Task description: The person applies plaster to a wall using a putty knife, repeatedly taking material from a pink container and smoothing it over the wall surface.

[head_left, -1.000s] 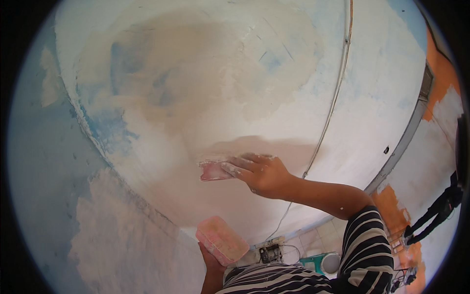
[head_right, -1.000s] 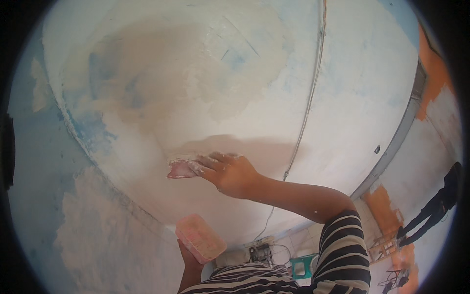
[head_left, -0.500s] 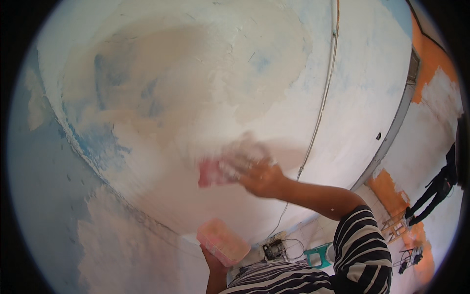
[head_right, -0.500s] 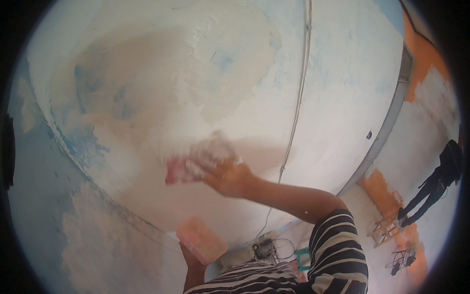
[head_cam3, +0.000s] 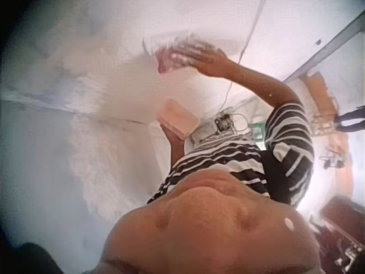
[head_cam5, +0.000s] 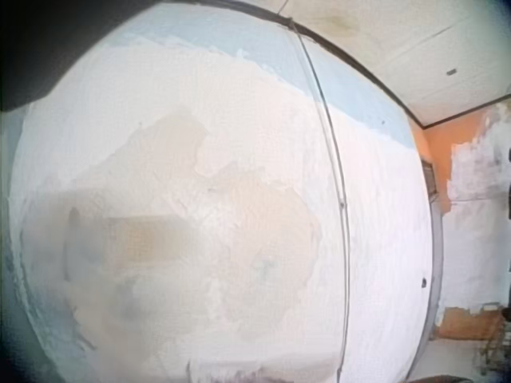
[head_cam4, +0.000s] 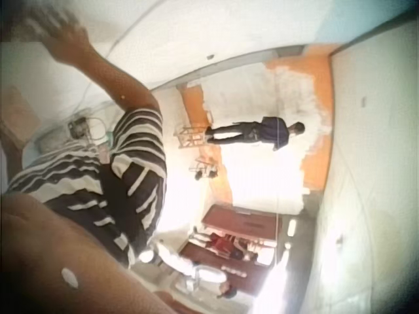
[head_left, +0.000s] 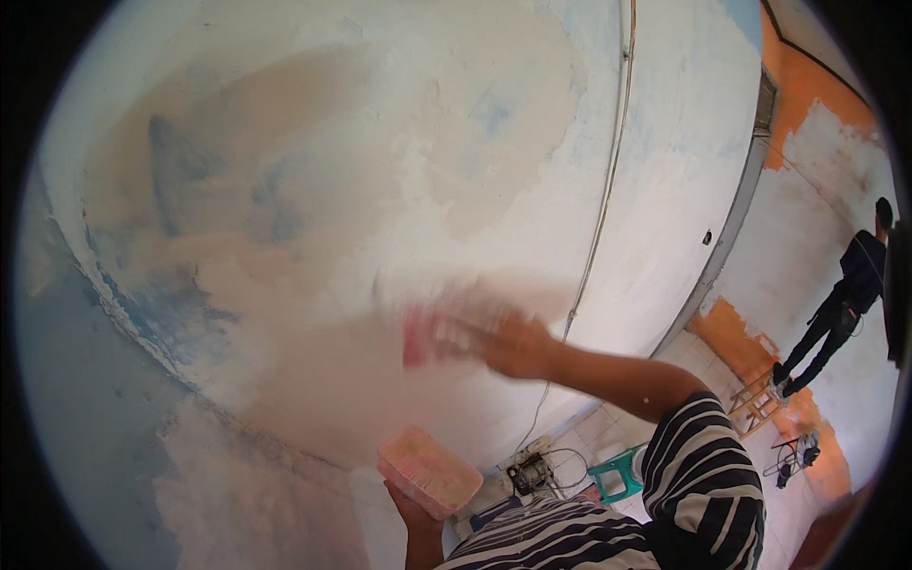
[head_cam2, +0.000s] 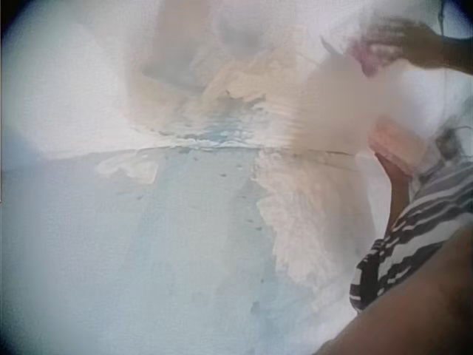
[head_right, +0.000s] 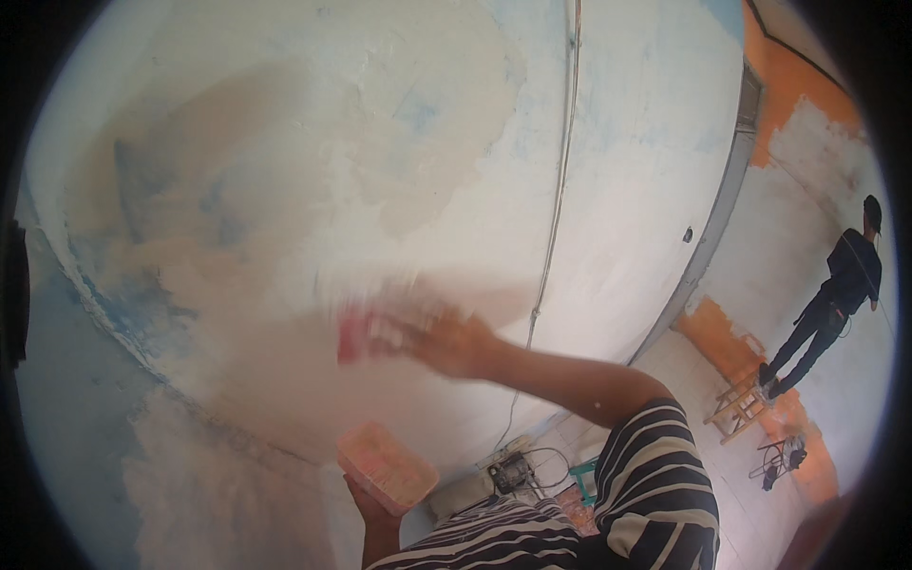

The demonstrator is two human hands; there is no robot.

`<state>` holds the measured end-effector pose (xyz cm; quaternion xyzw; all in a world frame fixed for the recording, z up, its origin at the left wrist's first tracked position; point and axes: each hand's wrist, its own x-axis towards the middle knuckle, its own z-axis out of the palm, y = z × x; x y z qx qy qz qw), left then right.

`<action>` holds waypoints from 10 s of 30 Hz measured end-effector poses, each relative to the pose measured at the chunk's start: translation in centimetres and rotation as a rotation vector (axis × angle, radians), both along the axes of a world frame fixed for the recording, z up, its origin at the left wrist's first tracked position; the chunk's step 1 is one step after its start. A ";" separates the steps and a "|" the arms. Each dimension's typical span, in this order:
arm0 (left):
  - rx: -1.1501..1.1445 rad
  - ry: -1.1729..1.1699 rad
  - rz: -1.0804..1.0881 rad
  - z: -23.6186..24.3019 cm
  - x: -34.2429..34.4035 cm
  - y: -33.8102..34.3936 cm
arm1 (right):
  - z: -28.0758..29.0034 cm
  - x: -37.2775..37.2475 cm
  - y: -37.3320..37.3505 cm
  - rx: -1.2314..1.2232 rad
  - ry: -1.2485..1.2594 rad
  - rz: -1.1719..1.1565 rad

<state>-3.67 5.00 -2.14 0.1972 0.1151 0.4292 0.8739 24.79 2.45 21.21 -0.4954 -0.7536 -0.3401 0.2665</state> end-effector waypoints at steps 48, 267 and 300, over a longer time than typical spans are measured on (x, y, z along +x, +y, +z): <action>-0.045 0.031 -0.030 1.2 -0.7 1.8 | 3.0 3.2 -4.9 0.066 -0.052 -0.133; 0.780 0.373 0.613 5.0 -2.8 2.6 | -10.1 -6.0 -7.8 -1.094 1.885 0.318; 0.458 0.269 0.414 0.0 -3.9 2.6 | 10.7 10.2 -1.7 0.890 0.238 -0.361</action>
